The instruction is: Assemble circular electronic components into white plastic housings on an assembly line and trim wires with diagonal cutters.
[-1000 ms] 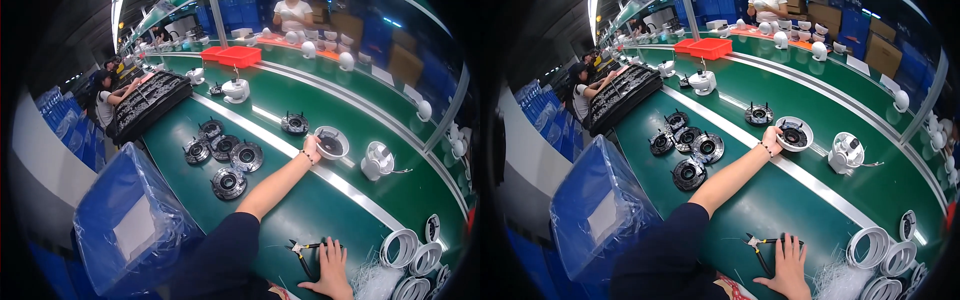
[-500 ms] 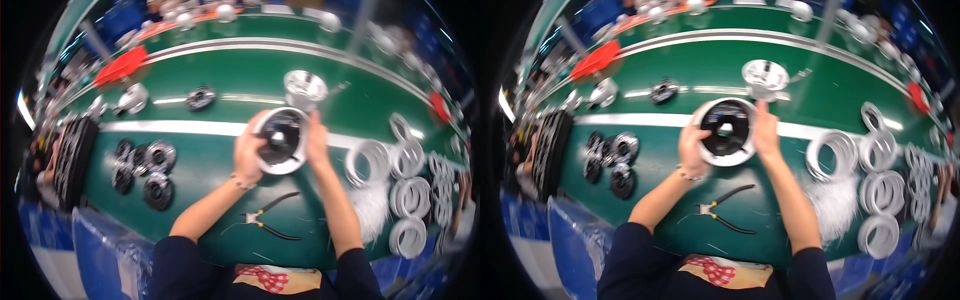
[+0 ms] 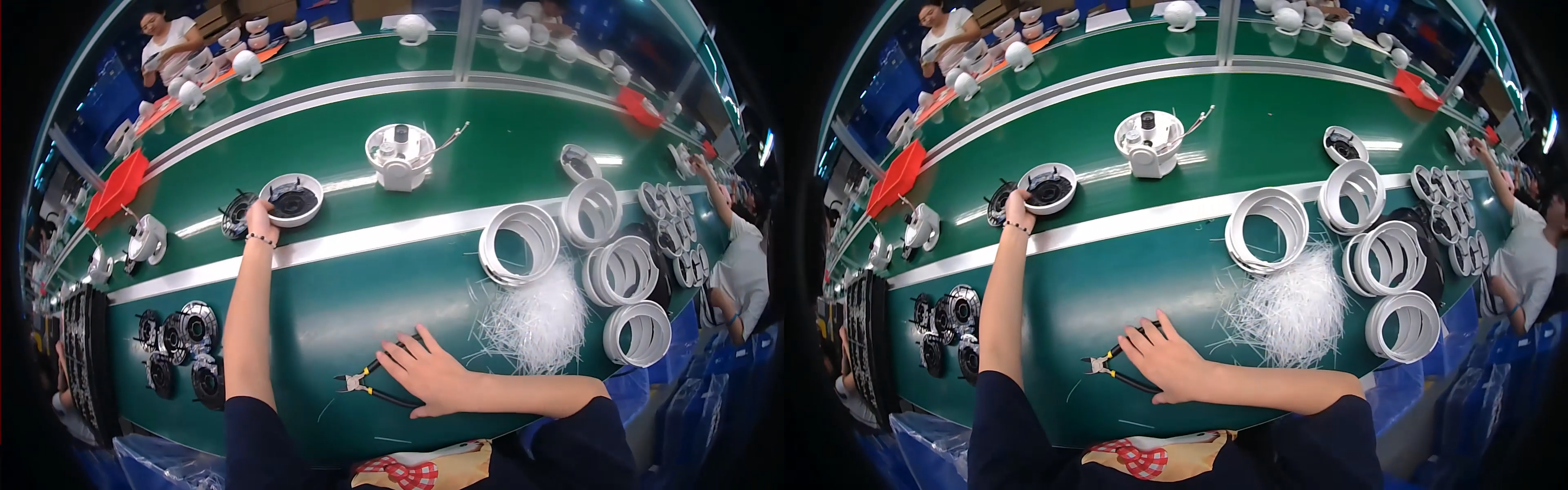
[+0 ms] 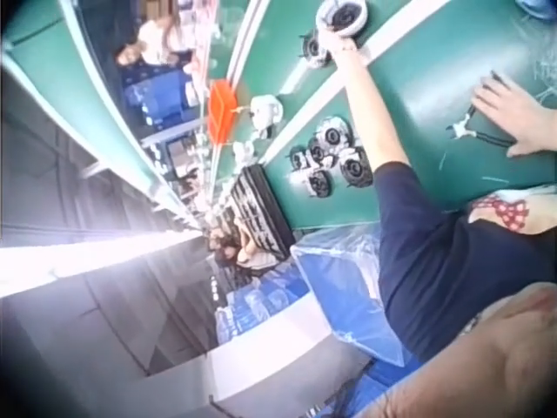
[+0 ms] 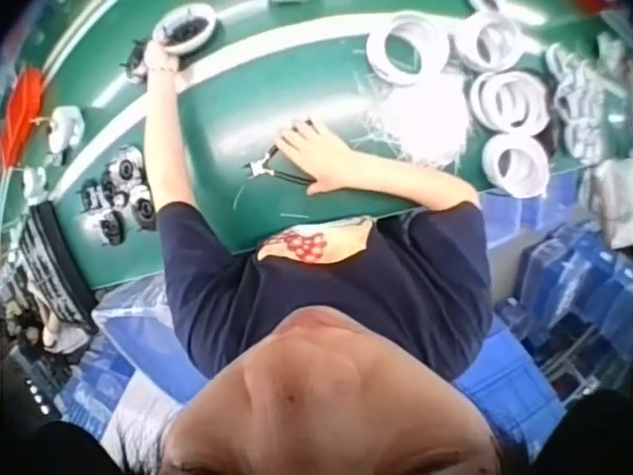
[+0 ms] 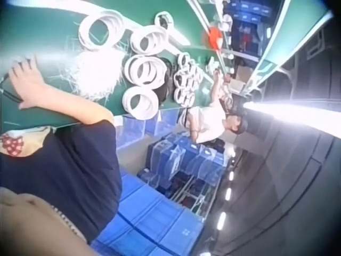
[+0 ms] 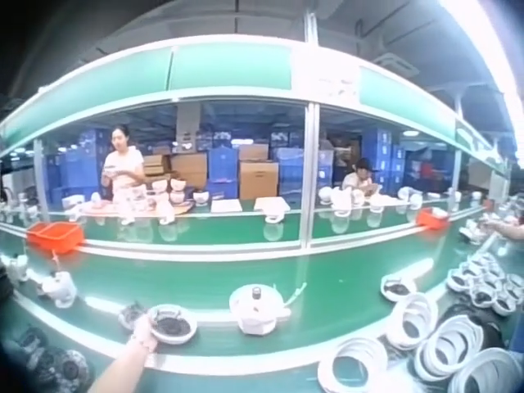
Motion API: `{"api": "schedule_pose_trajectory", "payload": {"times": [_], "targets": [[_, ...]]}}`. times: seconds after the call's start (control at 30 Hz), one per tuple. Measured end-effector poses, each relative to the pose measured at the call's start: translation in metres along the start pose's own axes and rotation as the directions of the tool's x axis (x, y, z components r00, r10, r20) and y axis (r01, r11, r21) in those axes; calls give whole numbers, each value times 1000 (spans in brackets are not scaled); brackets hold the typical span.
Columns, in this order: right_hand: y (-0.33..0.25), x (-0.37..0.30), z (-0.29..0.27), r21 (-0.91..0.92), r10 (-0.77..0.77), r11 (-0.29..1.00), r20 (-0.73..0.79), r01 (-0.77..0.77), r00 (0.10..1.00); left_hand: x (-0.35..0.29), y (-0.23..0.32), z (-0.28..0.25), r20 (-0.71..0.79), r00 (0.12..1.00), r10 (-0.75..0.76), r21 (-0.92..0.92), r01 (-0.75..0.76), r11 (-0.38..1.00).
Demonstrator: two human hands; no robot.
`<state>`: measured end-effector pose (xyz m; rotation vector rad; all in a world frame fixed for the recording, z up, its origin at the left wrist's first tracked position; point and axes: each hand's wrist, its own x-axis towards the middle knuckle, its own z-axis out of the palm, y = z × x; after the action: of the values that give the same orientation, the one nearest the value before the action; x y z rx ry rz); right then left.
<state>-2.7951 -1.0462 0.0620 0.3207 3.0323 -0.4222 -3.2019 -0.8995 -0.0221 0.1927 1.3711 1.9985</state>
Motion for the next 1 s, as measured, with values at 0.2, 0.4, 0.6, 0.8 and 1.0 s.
{"api": "schedule_pose_trajectory", "payload": {"times": [0.2,0.4,0.6,0.8,1.0], "targets": [[38,-21,4,120,167,981,-125,-152,978,-61,8,72,296,564,771,697,-679,228],[104,-51,-97,162,325,942,-669,-295,669,-129,14,219,805,157,572,192,-981,0],[182,-40,-144,163,621,695,-628,-701,469,-119,-39,335,723,650,-234,594,-758,-269],[216,-17,-137,109,791,534,-415,-838,450,-105,-62,351,724,627,-287,650,-760,-19],[226,-6,-143,86,823,491,-374,-867,428,-98,-78,362,666,691,-279,704,-707,-69]]}}
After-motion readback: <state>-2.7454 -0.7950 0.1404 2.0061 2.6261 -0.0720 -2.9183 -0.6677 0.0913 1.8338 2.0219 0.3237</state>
